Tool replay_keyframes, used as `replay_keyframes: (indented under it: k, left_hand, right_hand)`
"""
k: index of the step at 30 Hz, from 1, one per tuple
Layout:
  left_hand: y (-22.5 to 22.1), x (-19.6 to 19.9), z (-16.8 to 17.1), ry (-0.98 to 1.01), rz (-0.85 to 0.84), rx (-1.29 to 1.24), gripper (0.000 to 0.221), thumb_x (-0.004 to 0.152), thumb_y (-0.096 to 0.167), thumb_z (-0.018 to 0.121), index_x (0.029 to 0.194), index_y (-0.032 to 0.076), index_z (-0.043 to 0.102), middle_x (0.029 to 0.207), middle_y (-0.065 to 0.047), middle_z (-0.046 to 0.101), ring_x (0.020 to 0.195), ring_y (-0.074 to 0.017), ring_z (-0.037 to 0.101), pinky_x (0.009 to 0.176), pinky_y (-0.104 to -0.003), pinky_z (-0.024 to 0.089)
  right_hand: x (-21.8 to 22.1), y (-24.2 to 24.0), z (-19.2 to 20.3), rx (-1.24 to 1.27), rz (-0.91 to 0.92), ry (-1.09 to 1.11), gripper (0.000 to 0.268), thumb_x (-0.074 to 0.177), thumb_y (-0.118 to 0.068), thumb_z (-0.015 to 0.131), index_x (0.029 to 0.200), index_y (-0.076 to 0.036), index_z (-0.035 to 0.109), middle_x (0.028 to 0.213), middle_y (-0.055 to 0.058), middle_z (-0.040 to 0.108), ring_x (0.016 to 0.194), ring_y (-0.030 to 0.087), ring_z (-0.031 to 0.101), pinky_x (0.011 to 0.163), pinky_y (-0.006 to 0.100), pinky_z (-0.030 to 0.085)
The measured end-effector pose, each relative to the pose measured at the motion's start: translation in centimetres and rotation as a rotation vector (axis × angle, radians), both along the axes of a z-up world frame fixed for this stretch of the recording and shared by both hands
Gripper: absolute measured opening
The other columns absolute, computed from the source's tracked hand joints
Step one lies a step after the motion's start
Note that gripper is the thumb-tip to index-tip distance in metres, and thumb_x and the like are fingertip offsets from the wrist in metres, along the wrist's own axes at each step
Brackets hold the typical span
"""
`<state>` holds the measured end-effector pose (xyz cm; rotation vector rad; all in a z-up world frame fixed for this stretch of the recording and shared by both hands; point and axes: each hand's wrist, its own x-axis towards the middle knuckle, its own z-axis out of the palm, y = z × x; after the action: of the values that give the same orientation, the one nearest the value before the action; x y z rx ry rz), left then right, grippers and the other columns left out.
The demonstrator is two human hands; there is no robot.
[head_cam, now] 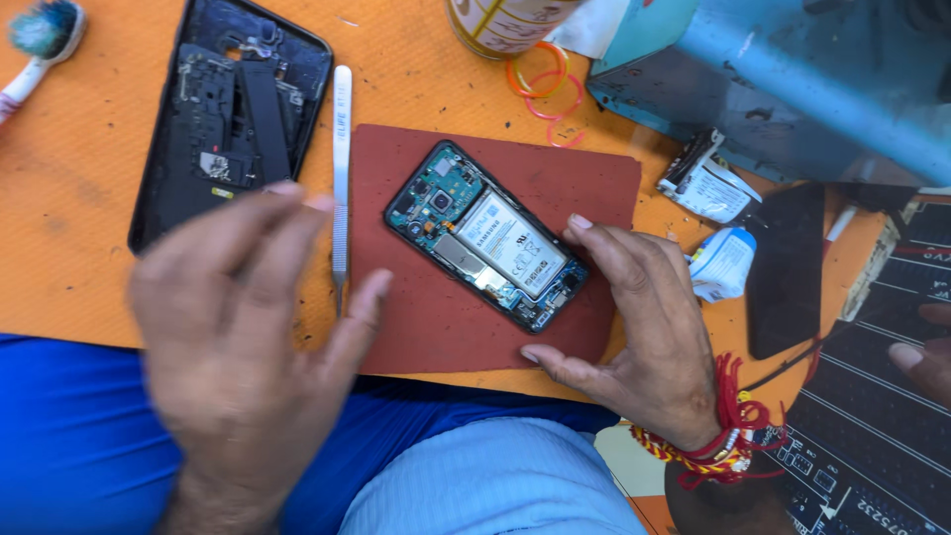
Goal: The person disassembles a mobile phone using tweezers and a handheld tool. They remove internal components, including a circuit board and a module, from the device frame and place them on a red mat on an orange workbench next to an open phone case and a battery.
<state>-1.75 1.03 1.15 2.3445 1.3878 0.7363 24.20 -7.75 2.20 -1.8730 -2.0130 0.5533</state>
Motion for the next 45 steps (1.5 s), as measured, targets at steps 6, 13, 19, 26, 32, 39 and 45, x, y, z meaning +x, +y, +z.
replay_keyframes:
  k: [6, 13, 19, 26, 32, 39, 45]
  left_hand:
    - [-0.8, 2.3, -0.2, -0.126, -0.215, -0.005, 0.035, 0.085, 0.008, 0.084, 0.117, 0.003, 0.072, 0.122, -0.011, 0.064, 0.110, -0.0289, 0.061, 0.093, -0.040, 0.053]
    - [-1.6, 2.7, -1.4, -0.103, -0.437, 0.016, 0.029, 0.091, 0.011, 0.073, 0.118, 0.000, 0.072, 0.125, -0.010, 0.065, 0.114, -0.0258, 0.063, 0.092, -0.040, 0.054]
    - [-2.3, 3.3, -2.6, -0.117, -0.521, 0.016, 0.032, 0.092, 0.014, 0.067, 0.121, 0.000, 0.071, 0.128, -0.012, 0.064, 0.118, -0.0264, 0.061, 0.094, -0.042, 0.054]
    - [-2.9, 3.4, -3.2, -0.017, -0.540, 0.049, 0.038, 0.096, 0.020, 0.063, 0.131, 0.006, 0.068, 0.131, -0.011, 0.060, 0.119, -0.0250, 0.060, 0.099, -0.044, 0.050]
    - [-3.0, 3.6, -3.3, 0.022, -0.552, 0.070, 0.038, 0.097, 0.021, 0.062, 0.132, 0.008, 0.068, 0.132, -0.011, 0.060, 0.118, -0.0235, 0.059, 0.097, -0.043, 0.050]
    - [-3.0, 4.0, -3.0, 0.091, -0.544, 0.133, 0.039, 0.096, 0.023, 0.060, 0.130, 0.006, 0.068, 0.128, -0.011, 0.061, 0.113, -0.0235, 0.059, 0.092, -0.043, 0.050]
    - [-3.1, 4.4, -2.6, 0.133, -0.532, 0.164, 0.039, 0.096, 0.021, 0.060, 0.130, 0.005, 0.069, 0.127, -0.012, 0.062, 0.112, -0.0236, 0.061, 0.092, -0.043, 0.052]
  right_hand:
    - [-0.1, -0.3, -0.1, 0.006, -0.070, 0.039, 0.097, 0.063, -0.026, 0.096, 0.144, 0.000, 0.049, 0.125, 0.013, 0.065, 0.114, 0.028, 0.061, 0.102, 0.041, 0.050]
    - [0.2, 0.1, -0.4, 0.018, -0.139, 0.097, 0.074, 0.075, -0.011, 0.089, 0.141, 0.000, 0.055, 0.119, 0.011, 0.069, 0.107, 0.023, 0.065, 0.097, 0.035, 0.054]
    - [-0.1, 0.5, -0.6, -0.006, -0.195, 0.102, 0.071, 0.075, -0.012, 0.090, 0.138, -0.002, 0.059, 0.115, 0.009, 0.071, 0.104, 0.020, 0.065, 0.094, 0.033, 0.055]
    - [0.1, 0.7, -0.7, -0.015, -0.178, 0.113, 0.072, 0.072, -0.013, 0.091, 0.136, -0.002, 0.061, 0.114, 0.008, 0.069, 0.103, 0.020, 0.064, 0.094, 0.033, 0.054]
    - [-0.1, 0.8, -0.8, -0.009, -0.189, 0.110, 0.071, 0.071, -0.012, 0.092, 0.135, -0.002, 0.062, 0.113, 0.008, 0.068, 0.102, 0.020, 0.063, 0.093, 0.032, 0.054]
    - [-0.5, 1.2, -0.3, -0.023, -0.194, 0.088, 0.072, 0.070, -0.012, 0.090, 0.135, -0.003, 0.062, 0.111, 0.008, 0.068, 0.100, 0.020, 0.062, 0.092, 0.033, 0.053]
    - [-0.6, 1.2, 0.0, -0.018, -0.195, 0.082, 0.070, 0.072, -0.012, 0.090, 0.136, -0.005, 0.062, 0.113, 0.008, 0.068, 0.102, 0.022, 0.062, 0.091, 0.034, 0.054]
